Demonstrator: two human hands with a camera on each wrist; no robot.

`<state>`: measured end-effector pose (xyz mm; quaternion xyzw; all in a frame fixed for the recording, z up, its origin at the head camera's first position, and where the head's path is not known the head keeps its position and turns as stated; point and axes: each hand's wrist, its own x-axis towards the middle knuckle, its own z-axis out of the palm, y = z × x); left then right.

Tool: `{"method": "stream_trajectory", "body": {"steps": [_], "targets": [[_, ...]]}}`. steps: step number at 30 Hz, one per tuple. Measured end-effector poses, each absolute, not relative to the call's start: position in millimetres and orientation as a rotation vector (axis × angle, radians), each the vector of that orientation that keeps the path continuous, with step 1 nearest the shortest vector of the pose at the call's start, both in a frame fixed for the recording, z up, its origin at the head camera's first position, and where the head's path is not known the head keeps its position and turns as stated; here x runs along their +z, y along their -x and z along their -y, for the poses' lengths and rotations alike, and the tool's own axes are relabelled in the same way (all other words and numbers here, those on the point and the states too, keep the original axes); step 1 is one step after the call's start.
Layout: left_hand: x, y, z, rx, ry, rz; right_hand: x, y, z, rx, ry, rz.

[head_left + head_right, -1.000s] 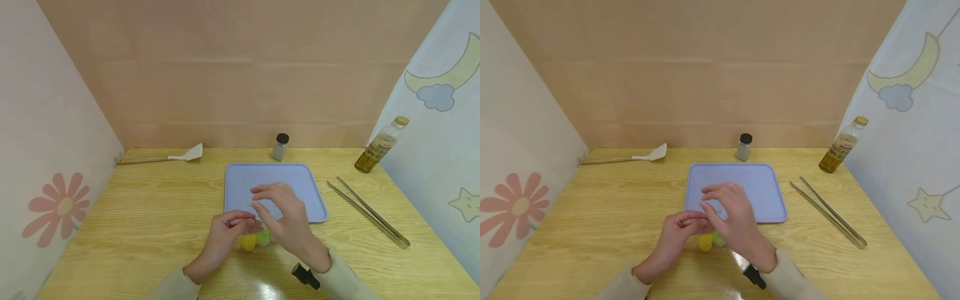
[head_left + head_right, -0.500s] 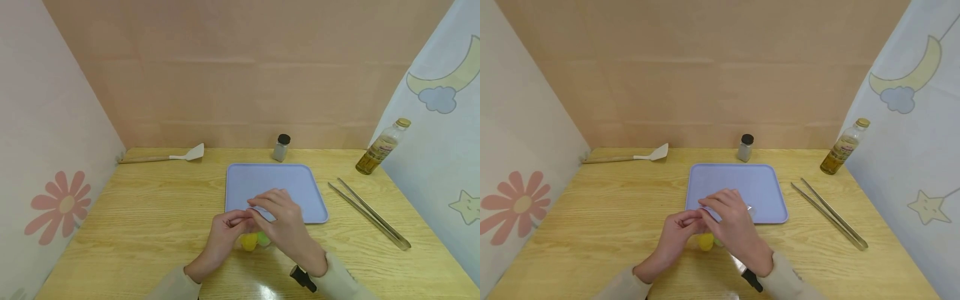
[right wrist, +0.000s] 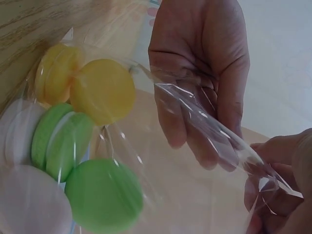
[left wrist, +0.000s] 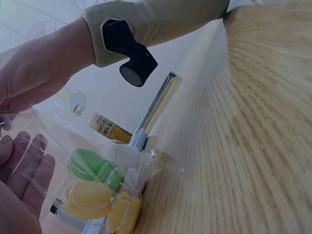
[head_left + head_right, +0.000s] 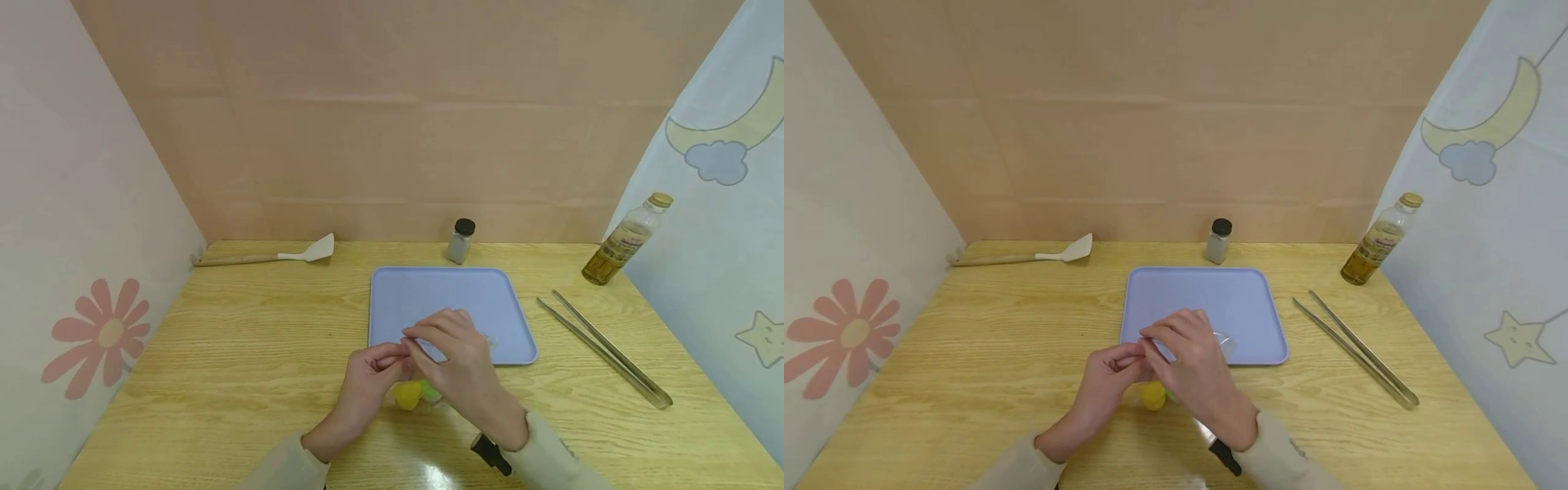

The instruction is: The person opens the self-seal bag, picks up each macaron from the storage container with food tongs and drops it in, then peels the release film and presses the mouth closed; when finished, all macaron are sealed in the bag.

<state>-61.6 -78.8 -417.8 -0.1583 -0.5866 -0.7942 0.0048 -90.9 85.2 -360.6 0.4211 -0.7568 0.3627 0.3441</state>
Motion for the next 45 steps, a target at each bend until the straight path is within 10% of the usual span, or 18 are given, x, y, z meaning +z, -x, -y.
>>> {"method": "stream_trajectory", "body": {"steps": [45], "targets": [[-415.5, 63.1, 80.3, -2.420, 0.532, 1.866, -347.4, 91.6, -78.6, 1.315, -0.921, 1.782]]}}
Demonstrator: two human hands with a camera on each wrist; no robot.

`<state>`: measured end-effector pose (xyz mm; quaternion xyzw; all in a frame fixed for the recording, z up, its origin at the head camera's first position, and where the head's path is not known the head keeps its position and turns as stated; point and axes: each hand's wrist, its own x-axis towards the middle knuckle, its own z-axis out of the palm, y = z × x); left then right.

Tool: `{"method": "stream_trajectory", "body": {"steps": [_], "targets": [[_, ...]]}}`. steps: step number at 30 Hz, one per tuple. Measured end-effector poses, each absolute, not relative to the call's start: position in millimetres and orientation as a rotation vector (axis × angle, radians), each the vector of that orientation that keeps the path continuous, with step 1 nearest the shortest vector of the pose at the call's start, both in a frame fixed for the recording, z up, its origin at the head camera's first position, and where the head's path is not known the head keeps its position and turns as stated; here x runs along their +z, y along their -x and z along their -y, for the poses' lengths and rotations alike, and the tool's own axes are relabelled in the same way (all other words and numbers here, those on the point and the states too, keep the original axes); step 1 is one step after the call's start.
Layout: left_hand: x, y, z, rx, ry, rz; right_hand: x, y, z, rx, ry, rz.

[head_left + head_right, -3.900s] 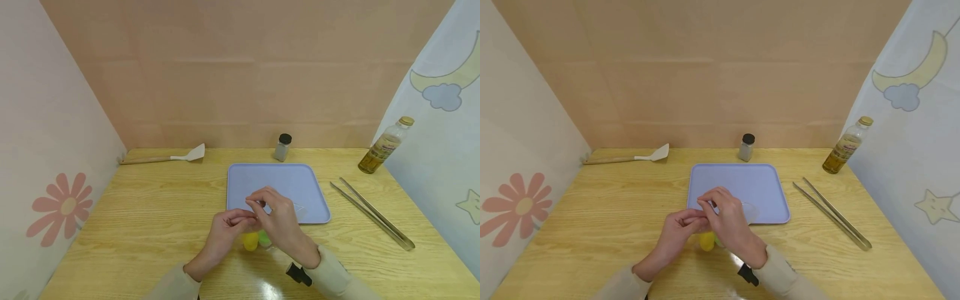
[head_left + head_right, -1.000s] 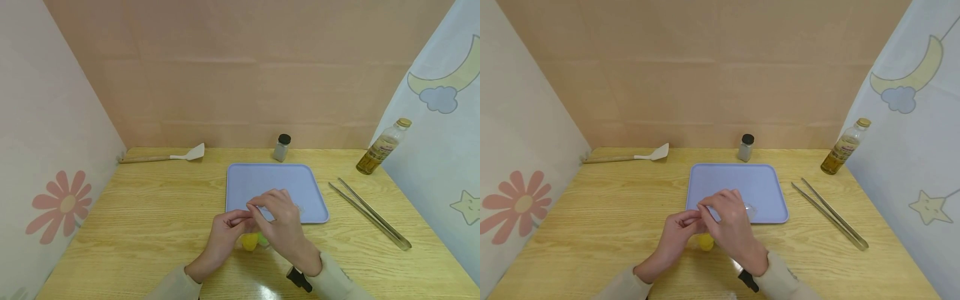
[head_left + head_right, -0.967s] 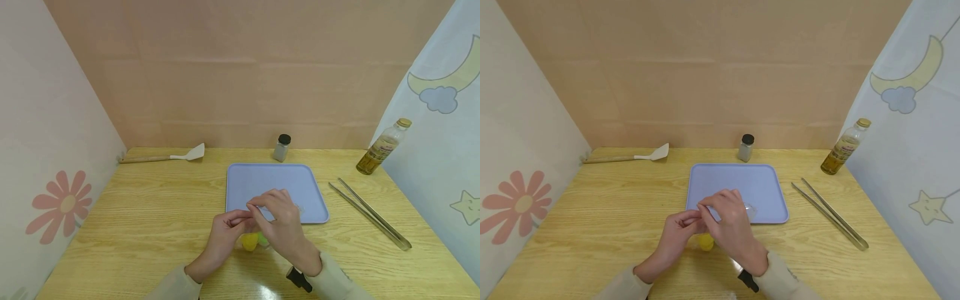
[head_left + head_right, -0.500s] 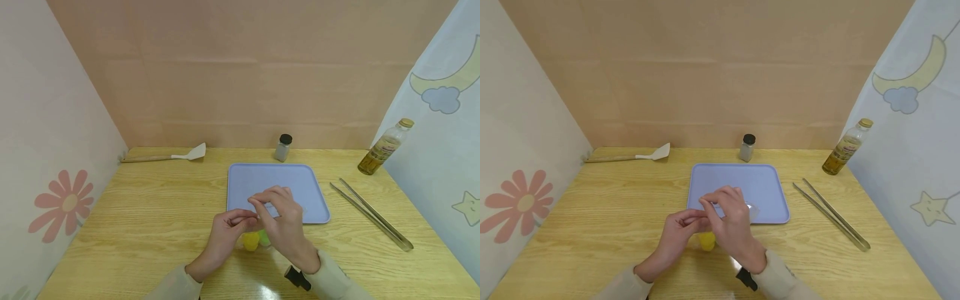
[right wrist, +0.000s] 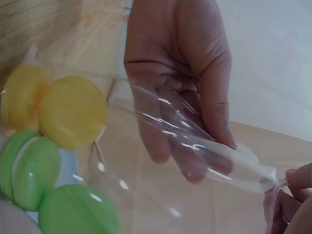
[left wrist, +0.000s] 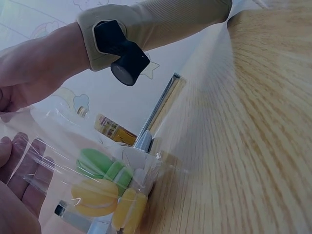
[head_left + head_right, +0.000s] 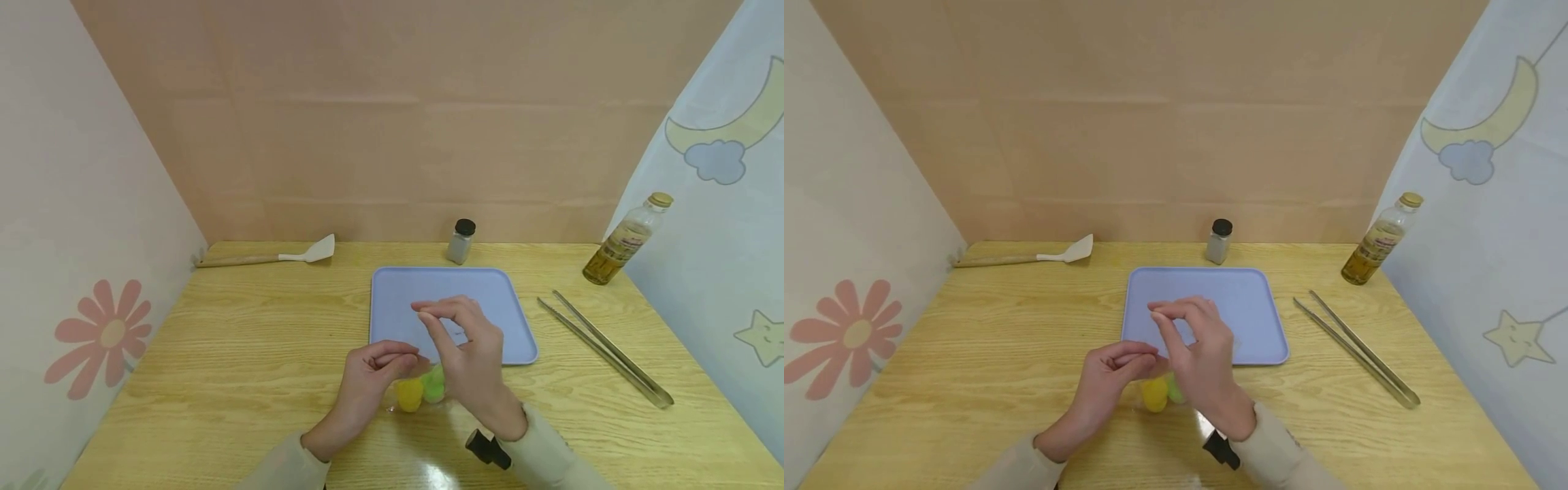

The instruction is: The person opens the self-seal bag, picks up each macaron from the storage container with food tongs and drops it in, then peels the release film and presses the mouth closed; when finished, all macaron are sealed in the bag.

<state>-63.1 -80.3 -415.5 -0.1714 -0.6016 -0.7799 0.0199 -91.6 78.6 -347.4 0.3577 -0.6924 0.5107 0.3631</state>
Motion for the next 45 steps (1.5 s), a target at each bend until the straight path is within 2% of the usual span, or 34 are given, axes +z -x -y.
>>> {"method": "stream_trajectory", "body": {"steps": [13, 45], "targets": [[-413.0, 61.3, 80.4, -2.375, 0.426, 1.928, -330.6, 98.7, -89.7, 1.379, -0.887, 1.681], [-415.9, 61.3, 79.8, -2.436, 0.512, 1.862, -288.0, 117.9, -117.4, 1.445, -0.584, 1.578]]}}
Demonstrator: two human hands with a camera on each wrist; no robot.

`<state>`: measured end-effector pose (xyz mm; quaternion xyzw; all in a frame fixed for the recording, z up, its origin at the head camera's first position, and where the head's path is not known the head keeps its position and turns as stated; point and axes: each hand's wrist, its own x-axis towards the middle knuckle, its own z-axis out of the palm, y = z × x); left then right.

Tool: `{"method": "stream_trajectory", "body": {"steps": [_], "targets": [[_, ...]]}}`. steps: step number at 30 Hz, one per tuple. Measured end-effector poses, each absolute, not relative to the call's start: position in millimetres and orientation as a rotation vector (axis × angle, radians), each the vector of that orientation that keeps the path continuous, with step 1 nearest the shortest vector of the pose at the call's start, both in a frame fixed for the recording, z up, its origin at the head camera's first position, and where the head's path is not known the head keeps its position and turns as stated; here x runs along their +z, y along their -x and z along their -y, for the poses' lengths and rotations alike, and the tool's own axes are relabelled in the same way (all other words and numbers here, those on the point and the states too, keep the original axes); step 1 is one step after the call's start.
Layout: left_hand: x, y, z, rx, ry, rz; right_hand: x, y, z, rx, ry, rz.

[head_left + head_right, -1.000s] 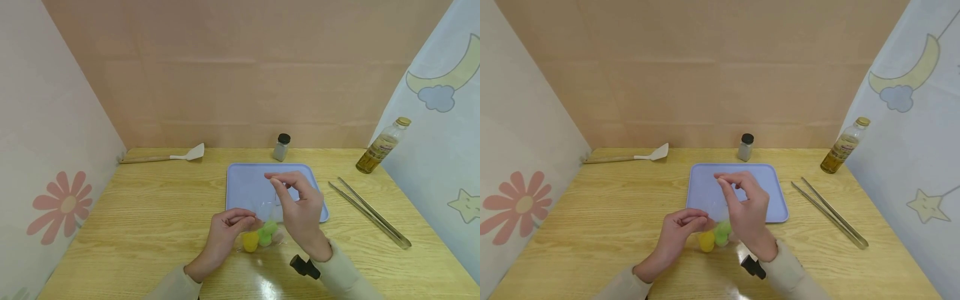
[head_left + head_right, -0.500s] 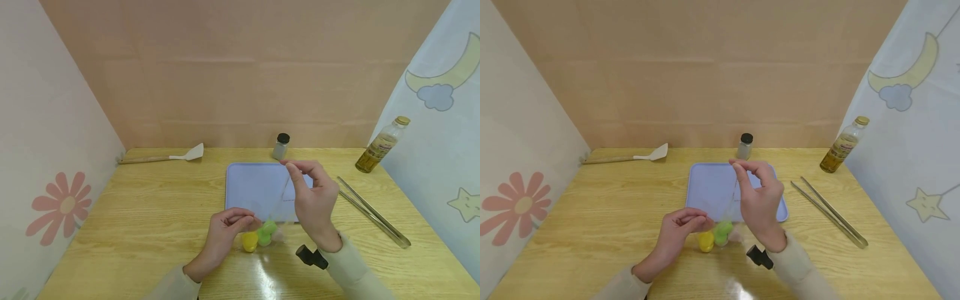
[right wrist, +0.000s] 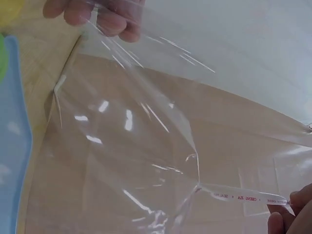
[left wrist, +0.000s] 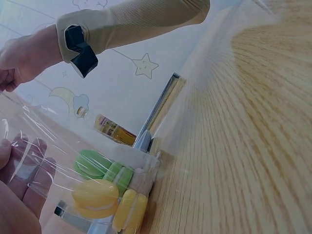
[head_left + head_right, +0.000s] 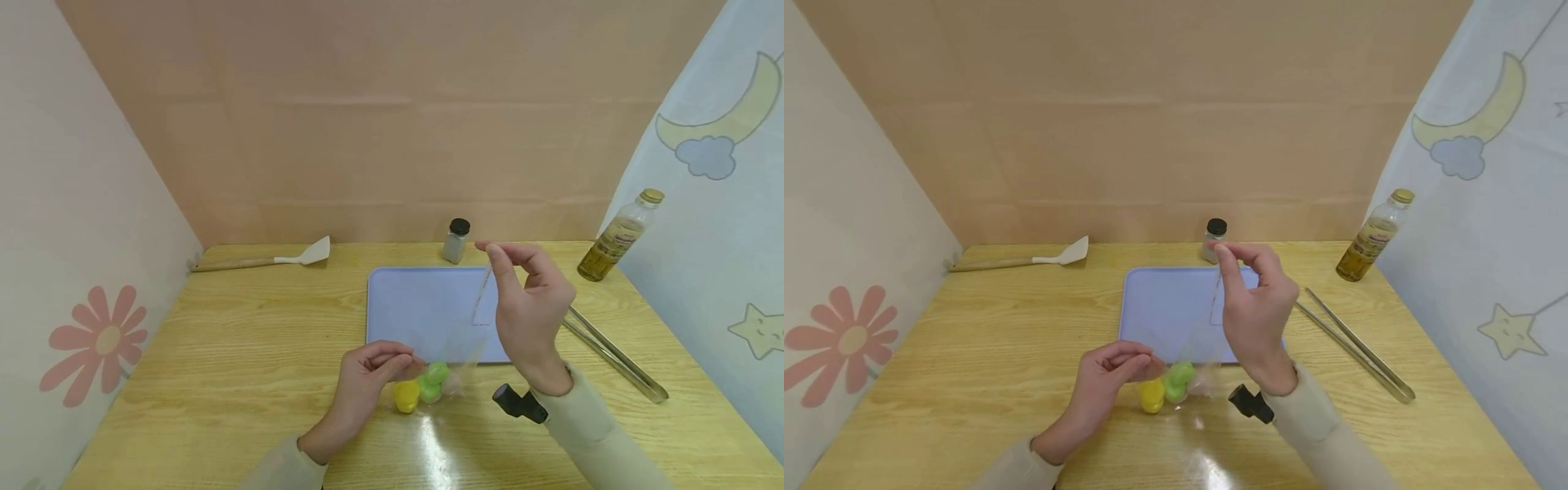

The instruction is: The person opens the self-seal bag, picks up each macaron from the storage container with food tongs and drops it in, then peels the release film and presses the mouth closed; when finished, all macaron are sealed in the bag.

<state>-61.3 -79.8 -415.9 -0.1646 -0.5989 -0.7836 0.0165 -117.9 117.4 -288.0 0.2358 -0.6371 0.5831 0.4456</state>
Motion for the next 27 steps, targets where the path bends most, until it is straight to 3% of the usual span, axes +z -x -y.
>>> {"method": "stream_trajectory", "body": {"steps": [27], "targets": [[-415.1, 60.9, 80.2, -2.444, 0.491, 1.859, -260.5, 128.6, -135.2, 1.610, -0.479, 1.301]]}}
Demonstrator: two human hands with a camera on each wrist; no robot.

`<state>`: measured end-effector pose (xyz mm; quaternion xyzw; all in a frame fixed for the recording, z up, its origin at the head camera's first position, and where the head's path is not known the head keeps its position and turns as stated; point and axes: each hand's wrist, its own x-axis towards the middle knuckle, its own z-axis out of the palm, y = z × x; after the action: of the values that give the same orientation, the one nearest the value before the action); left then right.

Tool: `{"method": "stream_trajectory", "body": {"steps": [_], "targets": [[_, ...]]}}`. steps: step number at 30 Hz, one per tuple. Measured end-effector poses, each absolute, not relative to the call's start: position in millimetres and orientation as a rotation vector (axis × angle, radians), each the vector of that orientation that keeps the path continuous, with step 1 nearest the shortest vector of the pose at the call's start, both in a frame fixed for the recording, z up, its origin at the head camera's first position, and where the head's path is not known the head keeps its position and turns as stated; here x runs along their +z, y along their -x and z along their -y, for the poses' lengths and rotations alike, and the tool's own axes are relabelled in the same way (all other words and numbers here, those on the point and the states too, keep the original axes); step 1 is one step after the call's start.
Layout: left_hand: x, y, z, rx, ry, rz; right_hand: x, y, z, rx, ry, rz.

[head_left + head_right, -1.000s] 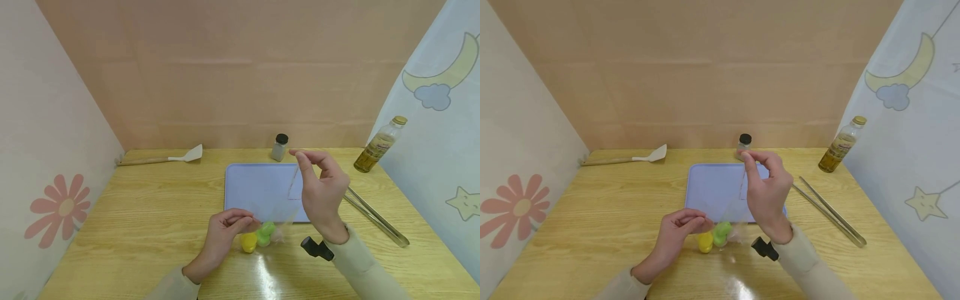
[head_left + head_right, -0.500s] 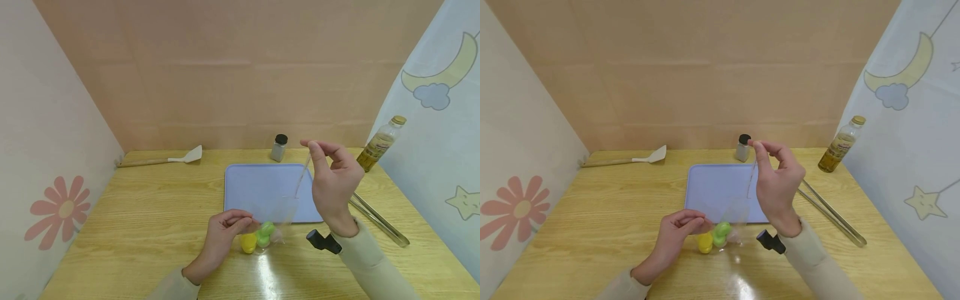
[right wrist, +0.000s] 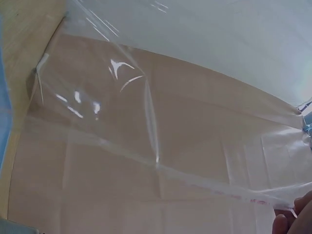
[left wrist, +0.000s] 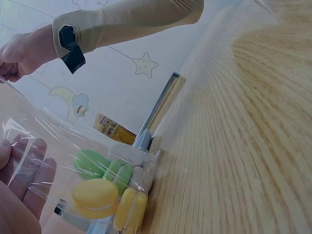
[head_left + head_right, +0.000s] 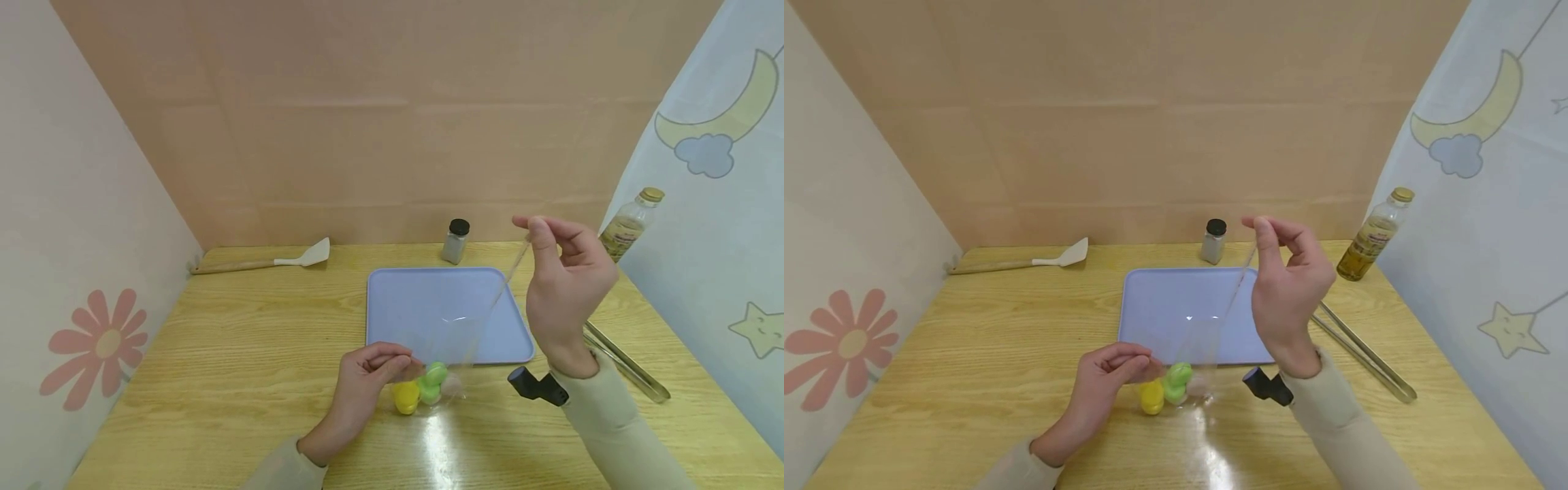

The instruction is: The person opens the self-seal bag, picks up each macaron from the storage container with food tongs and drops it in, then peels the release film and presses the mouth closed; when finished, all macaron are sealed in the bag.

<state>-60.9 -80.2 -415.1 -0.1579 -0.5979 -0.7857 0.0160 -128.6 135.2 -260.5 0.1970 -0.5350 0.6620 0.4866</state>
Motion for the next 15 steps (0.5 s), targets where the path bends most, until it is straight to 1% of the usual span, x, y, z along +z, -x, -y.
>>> {"method": "stream_trajectory", "body": {"steps": [7, 15], "targets": [[-414.0, 60.1, 80.3, -2.474, 0.471, 1.869, -257.7, 128.3, -139.8, 1.637, -0.457, 1.286], [-414.9, 59.8, 79.9, -2.487, 0.477, 1.855, -273.6, 133.6, -147.7, 1.669, -0.492, 1.370]]}}
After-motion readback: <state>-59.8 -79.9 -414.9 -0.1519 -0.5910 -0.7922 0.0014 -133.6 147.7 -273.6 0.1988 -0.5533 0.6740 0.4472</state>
